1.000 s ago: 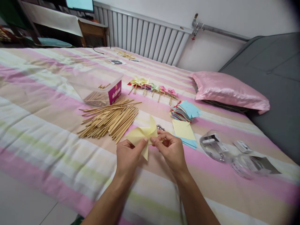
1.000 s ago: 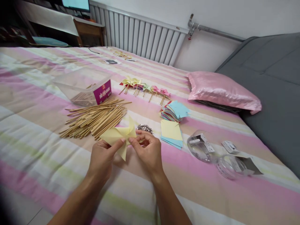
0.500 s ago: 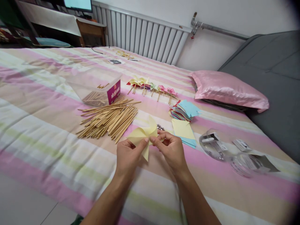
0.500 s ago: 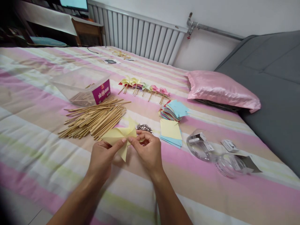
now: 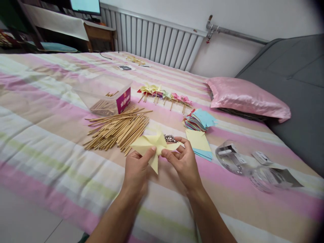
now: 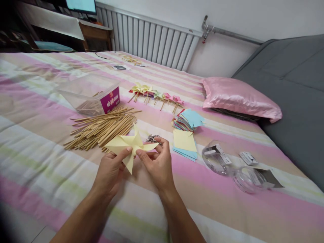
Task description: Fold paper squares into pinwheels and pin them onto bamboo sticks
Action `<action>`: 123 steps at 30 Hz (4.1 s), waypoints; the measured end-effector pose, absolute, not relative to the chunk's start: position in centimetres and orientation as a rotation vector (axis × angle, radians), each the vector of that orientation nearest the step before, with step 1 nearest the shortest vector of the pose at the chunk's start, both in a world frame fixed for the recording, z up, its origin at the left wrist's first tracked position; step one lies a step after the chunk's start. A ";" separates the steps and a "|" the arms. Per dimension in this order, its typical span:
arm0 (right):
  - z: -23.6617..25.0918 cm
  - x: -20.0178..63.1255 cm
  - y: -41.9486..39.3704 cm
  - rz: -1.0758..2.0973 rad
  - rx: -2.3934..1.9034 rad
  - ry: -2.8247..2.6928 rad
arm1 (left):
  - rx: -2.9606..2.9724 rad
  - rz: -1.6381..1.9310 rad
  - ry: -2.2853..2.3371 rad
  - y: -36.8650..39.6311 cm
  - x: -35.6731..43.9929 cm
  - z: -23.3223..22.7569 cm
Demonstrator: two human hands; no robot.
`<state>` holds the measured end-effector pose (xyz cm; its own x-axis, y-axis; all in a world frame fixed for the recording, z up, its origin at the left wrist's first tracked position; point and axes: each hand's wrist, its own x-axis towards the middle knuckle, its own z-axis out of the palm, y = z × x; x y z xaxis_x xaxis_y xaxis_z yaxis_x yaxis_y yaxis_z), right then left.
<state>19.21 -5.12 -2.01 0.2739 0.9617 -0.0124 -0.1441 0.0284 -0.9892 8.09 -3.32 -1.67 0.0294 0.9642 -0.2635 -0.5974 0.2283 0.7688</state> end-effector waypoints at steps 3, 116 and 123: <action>-1.9 18.8 -5.1 1.157 -1.190 -0.837 | 0.536 1.288 0.838 -3.4 8.4 -1.9; -3.1 20.0 -4.6 0.897 -1.444 -1.217 | 0.907 1.201 1.092 -2.8 7.1 -3.2; -3.1 20.2 -4.6 0.884 -1.464 -1.219 | 1.104 1.189 1.143 -2.9 6.9 -3.5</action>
<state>20.22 -4.63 -3.14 0.2262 0.9722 0.0597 0.2460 0.0023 -0.9693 6.92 -2.87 -3.53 0.0316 0.9977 -0.0597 -0.0994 0.0626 0.9931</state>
